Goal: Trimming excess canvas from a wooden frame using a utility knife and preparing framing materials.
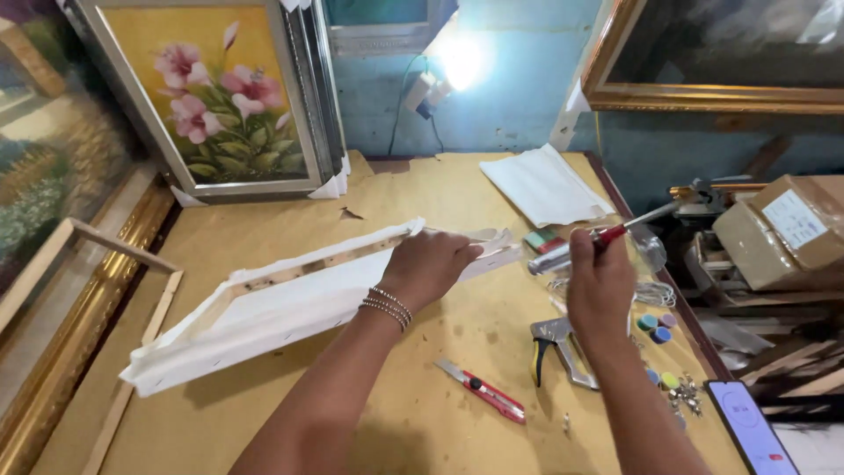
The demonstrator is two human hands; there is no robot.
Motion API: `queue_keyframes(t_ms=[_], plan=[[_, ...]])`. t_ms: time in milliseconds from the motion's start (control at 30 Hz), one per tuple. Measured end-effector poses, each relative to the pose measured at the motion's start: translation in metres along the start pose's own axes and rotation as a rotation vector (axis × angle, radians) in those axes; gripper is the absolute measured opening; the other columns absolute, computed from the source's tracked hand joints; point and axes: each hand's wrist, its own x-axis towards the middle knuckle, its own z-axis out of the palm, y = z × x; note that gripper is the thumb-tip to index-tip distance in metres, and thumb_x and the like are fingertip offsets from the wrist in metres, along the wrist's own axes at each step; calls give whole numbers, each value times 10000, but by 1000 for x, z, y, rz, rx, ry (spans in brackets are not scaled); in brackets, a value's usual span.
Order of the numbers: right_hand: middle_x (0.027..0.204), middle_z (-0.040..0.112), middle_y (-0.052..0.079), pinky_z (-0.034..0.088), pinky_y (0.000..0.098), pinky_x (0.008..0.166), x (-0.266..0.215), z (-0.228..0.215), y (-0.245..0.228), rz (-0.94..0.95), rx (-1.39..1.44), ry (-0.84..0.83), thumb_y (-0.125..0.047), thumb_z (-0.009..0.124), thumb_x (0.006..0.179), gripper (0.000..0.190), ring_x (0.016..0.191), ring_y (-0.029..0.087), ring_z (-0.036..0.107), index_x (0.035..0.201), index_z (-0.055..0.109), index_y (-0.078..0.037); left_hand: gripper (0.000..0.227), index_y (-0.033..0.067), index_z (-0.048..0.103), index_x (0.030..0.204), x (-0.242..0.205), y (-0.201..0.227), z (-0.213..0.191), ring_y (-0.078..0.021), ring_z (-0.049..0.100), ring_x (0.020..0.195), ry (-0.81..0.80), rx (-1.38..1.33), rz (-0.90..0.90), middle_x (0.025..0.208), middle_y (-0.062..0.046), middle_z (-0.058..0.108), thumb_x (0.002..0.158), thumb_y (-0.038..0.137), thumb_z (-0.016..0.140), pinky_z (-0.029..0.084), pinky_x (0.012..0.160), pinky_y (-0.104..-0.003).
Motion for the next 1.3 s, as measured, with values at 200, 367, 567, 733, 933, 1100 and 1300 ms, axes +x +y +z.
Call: queue_keyframes(t_ms=[200, 367, 567, 733, 933, 1100, 1300], plan=[[929, 651, 196, 461, 475, 815, -2, -12, 125, 378, -672, -568, -561, 450, 748, 505, 981, 380, 582, 888, 597, -98, 473, 77, 633, 903, -18, -1, 34, -354, 620, 832, 95, 166, 106, 823, -144, 644, 768, 517, 526, 502, 726, -463], [1073, 609, 195, 440, 461, 890, -33, -27, 110, 442, -752, -670, -476, 503, 794, 483, 1070, 355, 552, 1049, 562, -70, 350, 137, 629, 866, -16, -35, 97, -300, 629, 813, 62, 167, 42, 795, -70, 639, 792, 463, 523, 511, 697, -427], [970, 510, 87, 455, 422, 795, -70, 23, 144, 78, -688, -368, -402, 600, 727, 391, 966, 300, 519, 1015, 541, -146, 345, 154, 580, 741, -13, -77, 152, -232, 633, 745, 82, 294, -3, 699, -11, 582, 777, 495, 541, 521, 633, -369], [952, 609, -2, 455, 353, 757, -117, 40, 54, 182, -516, -972, -541, 639, 661, 551, 903, 180, 563, 1117, 535, -250, 314, 123, 533, 700, -5, -98, 179, -294, 565, 654, 85, 193, -66, 730, -35, 563, 754, 420, 621, 436, 509, -429], [881, 539, 131, 403, 456, 588, -136, 45, 99, 212, -550, -963, -369, 462, 840, 267, 710, 361, 553, 882, 451, -106, 116, 227, 636, 840, -6, -101, 179, -169, 573, 776, 75, -83, -205, 811, 46, 584, 734, 271, 654, 454, 638, -329], [642, 460, 144, 416, 352, 394, -124, 22, 48, 886, 224, -810, -175, 457, 906, 130, 466, 255, 491, 920, 440, -48, 150, 111, 667, 779, -8, -121, 180, -92, 515, 659, 210, -754, -517, 780, 21, 624, 674, 196, 733, 467, 649, -233], [765, 568, 58, 391, 287, 468, -133, 54, 48, 708, 82, -794, -291, 425, 876, 280, 500, 170, 509, 1053, 564, -125, 157, 102, 686, 738, -7, -131, 187, -90, 523, 760, 221, -863, -469, 832, 20, 631, 650, 214, 753, 430, 723, -219]])
